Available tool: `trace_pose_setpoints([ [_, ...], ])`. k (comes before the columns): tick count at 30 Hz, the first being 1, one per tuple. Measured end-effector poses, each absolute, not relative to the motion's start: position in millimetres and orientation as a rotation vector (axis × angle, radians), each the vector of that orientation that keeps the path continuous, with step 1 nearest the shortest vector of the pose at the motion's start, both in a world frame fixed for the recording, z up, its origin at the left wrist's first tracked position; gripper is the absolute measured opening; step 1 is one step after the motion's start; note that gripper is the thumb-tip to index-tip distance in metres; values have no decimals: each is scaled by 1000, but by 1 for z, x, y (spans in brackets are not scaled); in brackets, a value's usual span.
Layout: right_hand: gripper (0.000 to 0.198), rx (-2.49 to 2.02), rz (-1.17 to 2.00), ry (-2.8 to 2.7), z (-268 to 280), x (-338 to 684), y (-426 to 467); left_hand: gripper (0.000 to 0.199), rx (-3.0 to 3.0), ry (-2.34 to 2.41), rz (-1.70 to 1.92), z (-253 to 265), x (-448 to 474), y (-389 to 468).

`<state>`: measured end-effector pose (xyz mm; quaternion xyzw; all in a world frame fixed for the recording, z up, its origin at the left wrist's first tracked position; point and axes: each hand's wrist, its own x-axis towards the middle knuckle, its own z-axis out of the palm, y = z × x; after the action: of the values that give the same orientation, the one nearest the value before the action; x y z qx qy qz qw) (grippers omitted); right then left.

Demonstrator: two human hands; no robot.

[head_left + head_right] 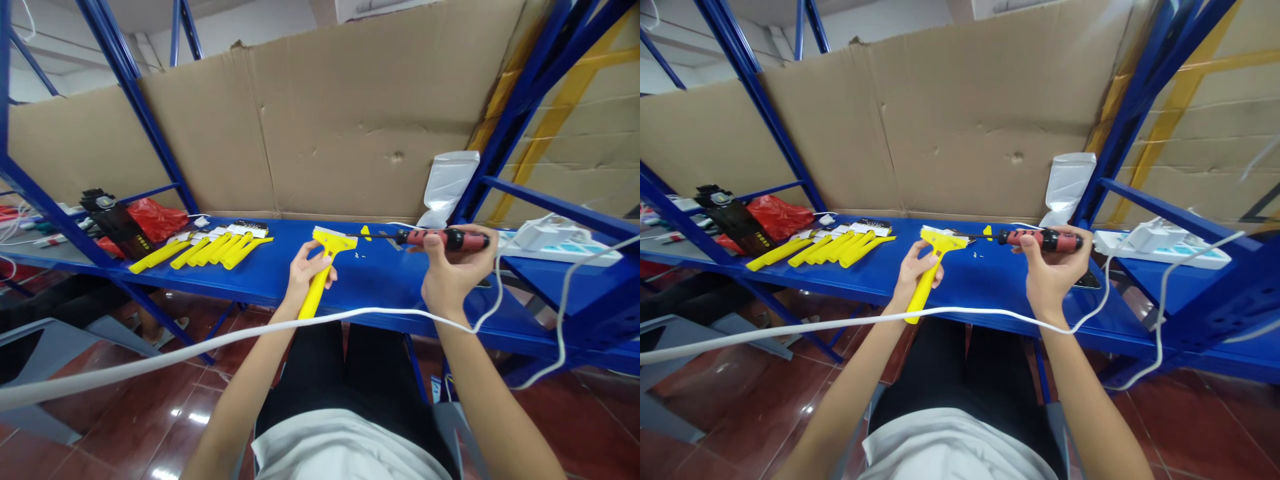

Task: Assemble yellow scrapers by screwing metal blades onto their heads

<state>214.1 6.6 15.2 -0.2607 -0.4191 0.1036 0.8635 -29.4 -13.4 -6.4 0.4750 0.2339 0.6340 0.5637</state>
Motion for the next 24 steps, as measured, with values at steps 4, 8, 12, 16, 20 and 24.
trace_pose_setpoints([
  [4, 70, -496, 253, -755, 17, 223, 16, 53, 930, 408, 1531, -5, -38, -15],
  [8, 66, -443, 311, -742, 21, 223, 15, 48, 837, 308, 1505, -3, -39, -18],
  [12, 62, -464, 357, -748, 25, 213, 6, 45, 855, 275, 1481, -7, -39, -18],
  [16, 47, -419, 470, -855, 25, 208, -1, 44, 947, 306, 1456, -12, -41, -14],
  [20, 33, -410, 608, -996, 24, 211, -2, 49, 1051, 338, 1423, -14, -40, -10],
  [24, 24, -493, 700, -1131, 21, 214, -1, 56, 1147, 378, 1364, -13, -37, -10],
])
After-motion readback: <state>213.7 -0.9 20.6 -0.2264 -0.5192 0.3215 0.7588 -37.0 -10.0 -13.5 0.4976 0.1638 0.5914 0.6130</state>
